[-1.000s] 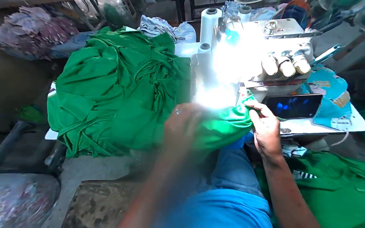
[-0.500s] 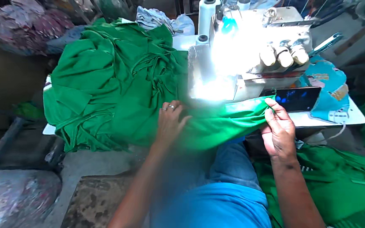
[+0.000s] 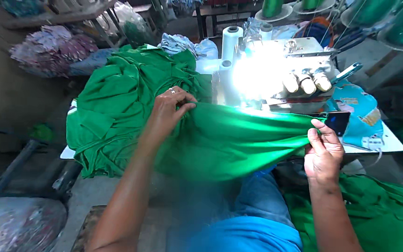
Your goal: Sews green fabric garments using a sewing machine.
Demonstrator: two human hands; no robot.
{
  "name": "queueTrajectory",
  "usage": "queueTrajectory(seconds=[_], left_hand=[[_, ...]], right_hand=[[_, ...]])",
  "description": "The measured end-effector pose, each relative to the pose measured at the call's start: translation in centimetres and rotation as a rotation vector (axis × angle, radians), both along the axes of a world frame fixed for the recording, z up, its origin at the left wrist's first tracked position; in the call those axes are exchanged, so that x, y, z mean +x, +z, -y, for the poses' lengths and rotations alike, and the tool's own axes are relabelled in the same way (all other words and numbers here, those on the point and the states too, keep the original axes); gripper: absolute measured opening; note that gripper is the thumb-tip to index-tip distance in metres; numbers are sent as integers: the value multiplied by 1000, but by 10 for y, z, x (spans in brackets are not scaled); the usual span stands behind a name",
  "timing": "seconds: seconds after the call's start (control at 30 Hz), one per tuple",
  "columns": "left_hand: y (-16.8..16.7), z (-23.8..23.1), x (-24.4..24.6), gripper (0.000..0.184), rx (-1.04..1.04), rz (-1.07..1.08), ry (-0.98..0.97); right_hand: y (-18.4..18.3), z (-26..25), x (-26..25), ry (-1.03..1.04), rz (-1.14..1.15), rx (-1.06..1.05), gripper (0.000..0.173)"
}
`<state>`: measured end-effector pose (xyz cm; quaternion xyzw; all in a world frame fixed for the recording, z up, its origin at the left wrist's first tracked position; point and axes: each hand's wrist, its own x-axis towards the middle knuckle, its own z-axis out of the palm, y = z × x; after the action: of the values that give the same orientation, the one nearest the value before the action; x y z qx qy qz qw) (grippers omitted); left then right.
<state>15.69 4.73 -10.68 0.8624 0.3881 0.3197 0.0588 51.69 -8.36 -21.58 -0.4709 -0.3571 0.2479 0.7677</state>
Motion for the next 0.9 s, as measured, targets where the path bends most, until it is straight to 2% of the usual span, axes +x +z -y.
queueTrajectory(seconds=[0.13, 0.27, 0.33, 0.4, 0.47, 0.5, 0.53, 0.6, 0.67, 0.73, 0.8, 0.83, 0.9], left_hand=[[-6, -8, 7, 14, 57, 35, -23], [-8, -8, 12, 14, 74, 91, 25], [-6, 5, 17, 25, 13, 128, 92], [-6, 40, 28, 32, -25, 215, 154], [-16, 97, 45, 25, -97, 382, 118], [-26, 124, 56, 20, -204, 503, 48], [-39, 149, 67, 23, -350, 609, -44], [-66, 185, 86, 49, -522, 734, -144], [-87, 200, 94, 76, -564, 775, 11], [-97, 202, 91, 89, -582, 799, 305], [-91, 198, 77, 97, -627, 835, 500], [-86, 196, 66, 93, -617, 849, 561], [-76, 197, 35, 70, -569, 847, 596]], right_hand=[[-9, 5, 9, -51, 105, 2, 22], [-10, 8, 14, -74, 360, 5, 21], [-3, 11, 11, -39, 456, -3, 23], [10, 14, 3, 2, 463, -28, 26], [26, 17, -10, 100, 398, -27, 25], [34, 18, -18, 172, 352, -23, 23], [44, 20, -30, 255, 312, -23, 20], [62, 22, -59, 482, 251, 10, 15], [77, 23, -96, 715, 259, 48, 19], [93, 24, -137, 904, 280, 102, 24], [113, 26, -173, 1023, 300, 205, 29], [125, 26, -186, 1077, 313, 274, 31], [147, 23, -202, 1146, 386, 418, 40]])
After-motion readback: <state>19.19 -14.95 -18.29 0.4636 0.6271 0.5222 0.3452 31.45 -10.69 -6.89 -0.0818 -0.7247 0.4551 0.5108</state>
